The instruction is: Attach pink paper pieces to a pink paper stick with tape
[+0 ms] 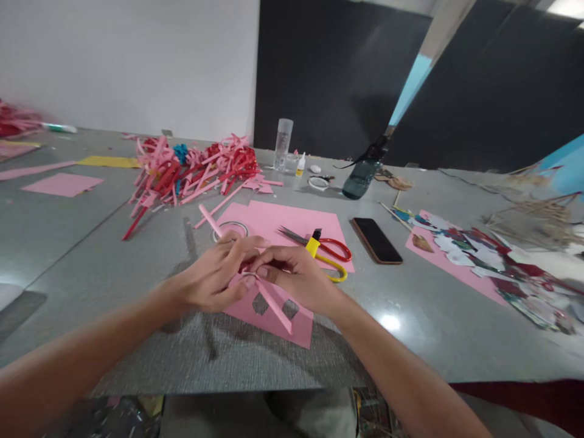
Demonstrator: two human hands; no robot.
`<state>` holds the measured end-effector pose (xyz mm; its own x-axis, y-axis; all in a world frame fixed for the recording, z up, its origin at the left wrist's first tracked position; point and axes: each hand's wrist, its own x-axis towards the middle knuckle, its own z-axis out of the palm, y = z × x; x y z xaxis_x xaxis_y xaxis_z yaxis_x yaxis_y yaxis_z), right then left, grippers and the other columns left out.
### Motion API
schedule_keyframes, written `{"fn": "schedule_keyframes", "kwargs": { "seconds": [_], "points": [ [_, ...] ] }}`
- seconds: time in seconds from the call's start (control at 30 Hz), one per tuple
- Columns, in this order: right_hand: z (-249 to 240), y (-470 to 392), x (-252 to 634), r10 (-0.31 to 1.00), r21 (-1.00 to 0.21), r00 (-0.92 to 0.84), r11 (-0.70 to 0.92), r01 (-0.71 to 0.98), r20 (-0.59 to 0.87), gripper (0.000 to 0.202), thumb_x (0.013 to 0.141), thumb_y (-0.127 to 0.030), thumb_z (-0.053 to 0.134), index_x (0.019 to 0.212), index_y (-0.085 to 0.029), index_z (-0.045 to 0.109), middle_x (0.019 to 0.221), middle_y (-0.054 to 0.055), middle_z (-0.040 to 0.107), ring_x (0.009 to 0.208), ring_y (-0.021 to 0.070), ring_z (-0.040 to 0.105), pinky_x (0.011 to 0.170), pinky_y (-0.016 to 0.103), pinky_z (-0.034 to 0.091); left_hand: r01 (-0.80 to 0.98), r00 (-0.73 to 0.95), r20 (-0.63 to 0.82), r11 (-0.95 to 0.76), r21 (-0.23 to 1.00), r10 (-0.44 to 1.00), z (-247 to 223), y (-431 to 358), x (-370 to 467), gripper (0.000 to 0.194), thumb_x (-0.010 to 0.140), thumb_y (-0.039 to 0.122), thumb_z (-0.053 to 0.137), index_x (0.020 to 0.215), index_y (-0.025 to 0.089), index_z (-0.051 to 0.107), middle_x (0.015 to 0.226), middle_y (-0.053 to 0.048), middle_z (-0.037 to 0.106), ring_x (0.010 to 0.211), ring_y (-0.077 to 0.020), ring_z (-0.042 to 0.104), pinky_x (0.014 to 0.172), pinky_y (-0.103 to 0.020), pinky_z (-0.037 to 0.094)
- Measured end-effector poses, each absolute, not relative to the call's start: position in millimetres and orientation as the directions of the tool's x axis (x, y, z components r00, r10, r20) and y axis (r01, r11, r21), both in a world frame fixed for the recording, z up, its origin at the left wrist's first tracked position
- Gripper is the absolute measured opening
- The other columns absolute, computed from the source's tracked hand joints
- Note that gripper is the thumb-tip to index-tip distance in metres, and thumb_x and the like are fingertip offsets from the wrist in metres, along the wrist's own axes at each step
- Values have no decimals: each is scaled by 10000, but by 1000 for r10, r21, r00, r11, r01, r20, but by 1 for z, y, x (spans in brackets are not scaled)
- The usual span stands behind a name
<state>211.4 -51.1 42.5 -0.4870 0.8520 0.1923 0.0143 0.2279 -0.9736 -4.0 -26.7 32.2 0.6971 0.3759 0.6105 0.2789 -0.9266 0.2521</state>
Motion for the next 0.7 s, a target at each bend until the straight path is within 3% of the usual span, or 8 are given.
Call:
{"fn": "schedule_keyframes", "kwargs": {
  "seconds": [0.1,0.43,0.7],
  "points": [
    [42,-52,210,854,-970,-481,242,31,197,123,919,-169,684,910,-209,800,906,18,759,846,158,681,801,297,523,209,725,632,-962,176,273,28,-23,-5,373,997,197,405,1364,130,401,920,-48,658,772,-207,599,861,-424,427],
    [44,-58,204,906,-982,-397,183,54,147,81,813,-120,758,834,-188,797,824,7,761,738,135,654,710,268,517,189,673,700,-970,152,240,24,-20,-3,439,908,117,412,1342,185,403,937,-38,665,715,-197,591,792,-429,437],
    [46,-57,209,882,-961,-411,272,49,229,89,888,-159,692,892,-189,776,908,25,767,779,141,649,723,284,490,193,671,704,-972,136,232,20,-15,-5,522,933,241,473,1434,156,354,975,-67,655,774,-216,606,837,-457,452]
  ]
}}
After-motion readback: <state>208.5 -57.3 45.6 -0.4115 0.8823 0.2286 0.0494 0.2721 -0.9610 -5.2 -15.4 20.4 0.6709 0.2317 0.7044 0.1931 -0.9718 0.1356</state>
